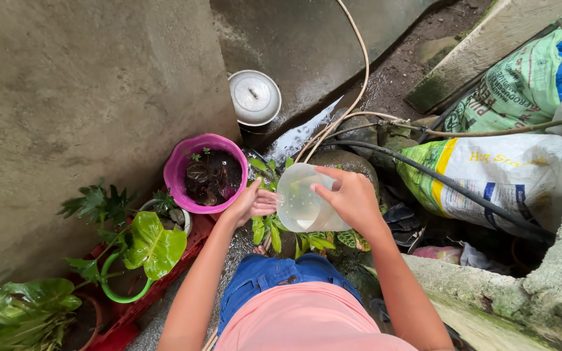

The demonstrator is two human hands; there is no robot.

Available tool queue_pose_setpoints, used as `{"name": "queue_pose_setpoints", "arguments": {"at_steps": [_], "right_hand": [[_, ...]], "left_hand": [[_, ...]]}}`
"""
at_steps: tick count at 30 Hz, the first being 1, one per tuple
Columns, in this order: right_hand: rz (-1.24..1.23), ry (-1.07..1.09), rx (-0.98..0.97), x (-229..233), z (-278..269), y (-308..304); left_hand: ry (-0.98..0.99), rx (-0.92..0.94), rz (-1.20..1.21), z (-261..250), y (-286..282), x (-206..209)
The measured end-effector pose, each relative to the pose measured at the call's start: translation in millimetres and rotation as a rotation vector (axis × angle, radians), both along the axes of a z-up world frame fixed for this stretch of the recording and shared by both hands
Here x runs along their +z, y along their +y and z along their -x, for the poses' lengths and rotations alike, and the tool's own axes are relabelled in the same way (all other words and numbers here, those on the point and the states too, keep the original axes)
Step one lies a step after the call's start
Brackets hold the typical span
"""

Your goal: Using a plastic dipper to scoop water from a bucket and water various potted plants in an outdoor garden.

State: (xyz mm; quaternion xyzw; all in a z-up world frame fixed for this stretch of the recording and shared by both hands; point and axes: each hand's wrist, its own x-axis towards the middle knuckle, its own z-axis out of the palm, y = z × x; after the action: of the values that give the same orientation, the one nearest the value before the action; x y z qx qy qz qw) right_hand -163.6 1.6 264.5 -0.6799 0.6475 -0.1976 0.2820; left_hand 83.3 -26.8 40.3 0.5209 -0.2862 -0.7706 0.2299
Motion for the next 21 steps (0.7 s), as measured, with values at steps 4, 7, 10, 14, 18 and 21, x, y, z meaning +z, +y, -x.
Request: {"name": "queue_pose_setpoints", "arguments": {"at_steps": [4, 7, 10, 14, 18, 21], "right_hand": [[0.002, 0.005, -0.008, 2.6, -1.2, 1.5], [-0.039, 0.02, -0.023, 5.5, -0.4, 2.8], [0.012, -0.006, -0.026, 3.7, 4.4, 4.9], [0.007, 0.018, -0.044, 0.5, 13.7, 8.5], [0.006, 0.035, -0.069, -0.3, 27.1, 15.6], [-0.008, 0.023, -0.116, 7.1, 37.4, 23.3]], "left_hand": [[-0.004, 0.004, 0.051, -5.7, -1.7, -15.9], [0.048, 0.044, 0.019, -2.1, 0.1, -18.7], [-0.111, 0.013, 0.151, 4.3, 0.7, -29.8], [-0.022, -0.071, 0.001, 19.8, 1.9, -4.9], [-0.038, -0.071, 0.122, 35.7, -3.2, -44.6], [-0.019, -0.2, -0.007, 56.4, -2.8, 7.0]]}}
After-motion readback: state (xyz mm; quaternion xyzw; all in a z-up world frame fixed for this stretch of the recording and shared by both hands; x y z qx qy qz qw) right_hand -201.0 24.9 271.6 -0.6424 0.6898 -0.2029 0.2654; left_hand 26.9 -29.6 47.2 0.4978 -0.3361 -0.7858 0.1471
